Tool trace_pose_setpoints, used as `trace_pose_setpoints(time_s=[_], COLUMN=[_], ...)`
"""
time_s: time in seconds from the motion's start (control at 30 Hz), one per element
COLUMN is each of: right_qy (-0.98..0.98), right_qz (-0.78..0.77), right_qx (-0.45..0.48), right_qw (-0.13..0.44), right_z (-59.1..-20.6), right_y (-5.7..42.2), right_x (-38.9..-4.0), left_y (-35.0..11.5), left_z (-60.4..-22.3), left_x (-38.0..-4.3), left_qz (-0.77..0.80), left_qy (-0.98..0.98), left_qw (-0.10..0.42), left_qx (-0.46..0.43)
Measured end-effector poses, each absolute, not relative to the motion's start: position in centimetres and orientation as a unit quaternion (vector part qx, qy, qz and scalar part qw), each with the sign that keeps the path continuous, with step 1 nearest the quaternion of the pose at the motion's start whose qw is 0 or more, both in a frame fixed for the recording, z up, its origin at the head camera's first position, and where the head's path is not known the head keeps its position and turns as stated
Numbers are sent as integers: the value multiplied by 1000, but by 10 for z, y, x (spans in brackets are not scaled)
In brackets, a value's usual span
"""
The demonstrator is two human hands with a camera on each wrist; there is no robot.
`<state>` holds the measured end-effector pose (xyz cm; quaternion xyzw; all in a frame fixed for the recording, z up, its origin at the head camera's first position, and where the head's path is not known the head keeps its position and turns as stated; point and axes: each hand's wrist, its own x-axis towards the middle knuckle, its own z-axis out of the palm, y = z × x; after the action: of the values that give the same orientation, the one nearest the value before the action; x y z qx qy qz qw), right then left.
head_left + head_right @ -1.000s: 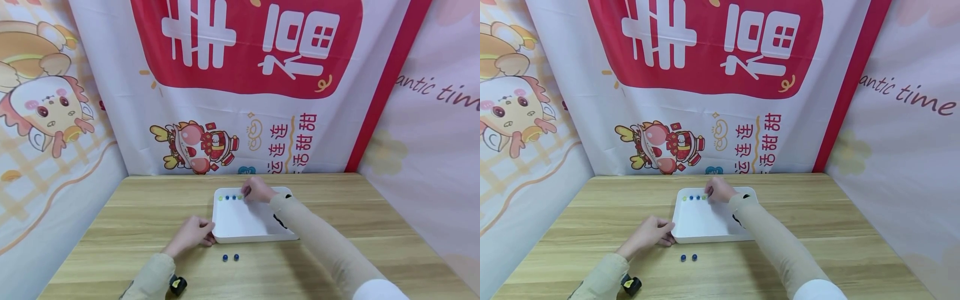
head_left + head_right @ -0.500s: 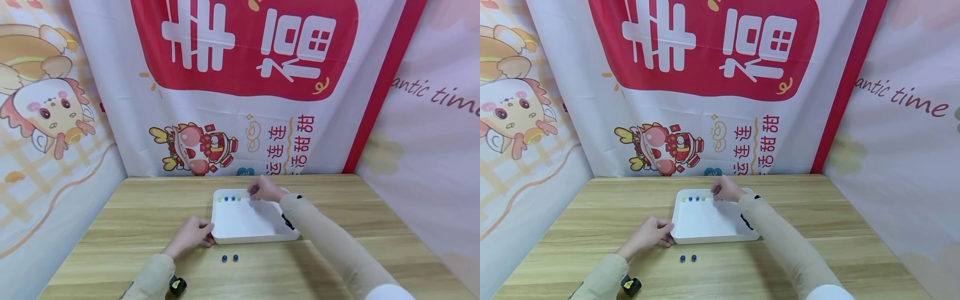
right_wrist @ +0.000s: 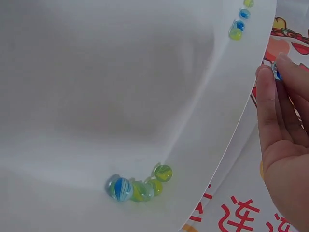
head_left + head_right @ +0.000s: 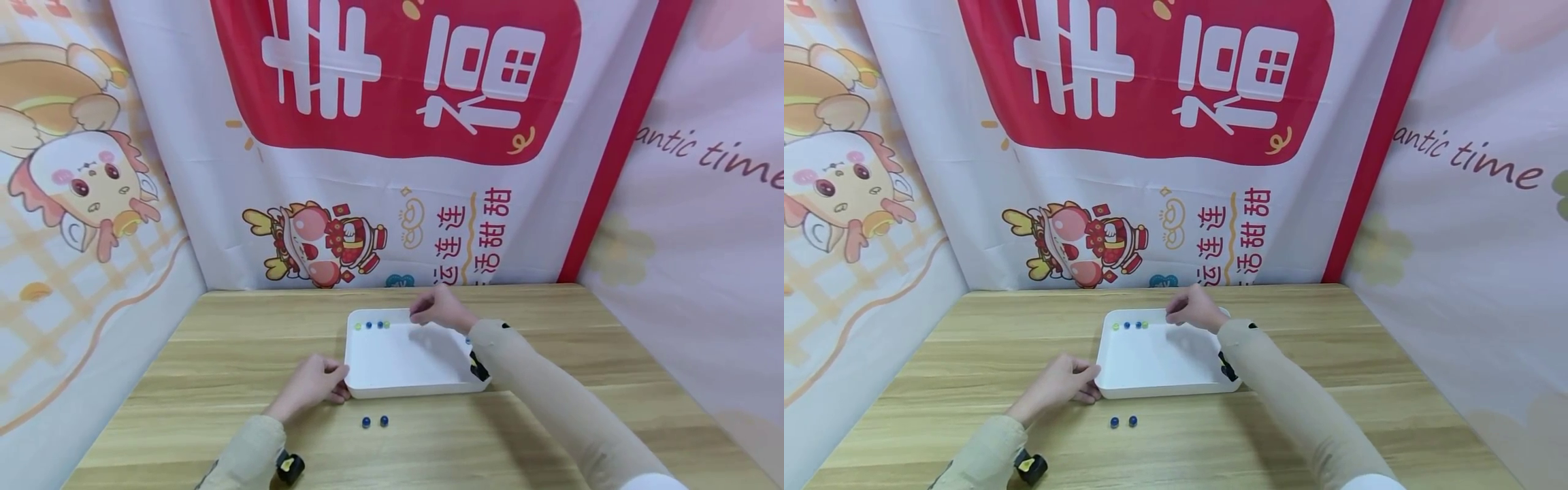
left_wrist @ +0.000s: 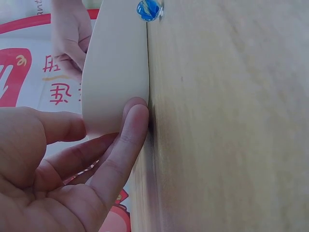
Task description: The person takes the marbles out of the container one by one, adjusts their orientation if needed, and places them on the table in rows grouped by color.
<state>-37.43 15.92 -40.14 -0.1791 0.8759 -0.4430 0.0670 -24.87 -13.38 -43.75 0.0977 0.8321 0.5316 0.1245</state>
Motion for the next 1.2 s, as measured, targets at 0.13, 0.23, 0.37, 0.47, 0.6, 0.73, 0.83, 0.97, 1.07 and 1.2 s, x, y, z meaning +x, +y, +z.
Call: trace_pose_setpoints(time_s=[0.13,0.23,0.37,0.47,0.6,0.73,0.83,0.97,1.07,1.2], right_qy=[868,862,859,856,851,838,836,847,847,833], right_qz=[-463,-475,-481,-482,-492,-518,-522,-498,-490,-502], right_qx=[-175,-174,-175,-185,-186,-170,-165,-176,-190,-212], right_qw=[46,33,20,5,-11,-29,-41,-64,-83,-97], right_z=[-400,-400,-399,-399,-396,-392,-391,-388,-386,-383], right_y=[159,158,158,160,161,160,157,150,147,147], right_x=[-367,-360,-349,-340,-326,-308,-292,-274,-262,-248], left_y=[-134,-135,-135,-135,-135,-136,-136,-135,-135,-136], left_z=[-438,-439,-440,-442,-442,-443,-443,-441,-440,-440], left_x=[-249,-249,-247,-245,-246,-248,-248,-249,-250,-251], left_qz=[530,529,530,533,533,530,529,524,521,521], left_qy=[833,834,834,832,832,833,834,837,840,839], left_qw=[123,121,124,124,124,125,125,121,118,118], left_qx=[99,101,97,93,90,93,96,96,97,102])
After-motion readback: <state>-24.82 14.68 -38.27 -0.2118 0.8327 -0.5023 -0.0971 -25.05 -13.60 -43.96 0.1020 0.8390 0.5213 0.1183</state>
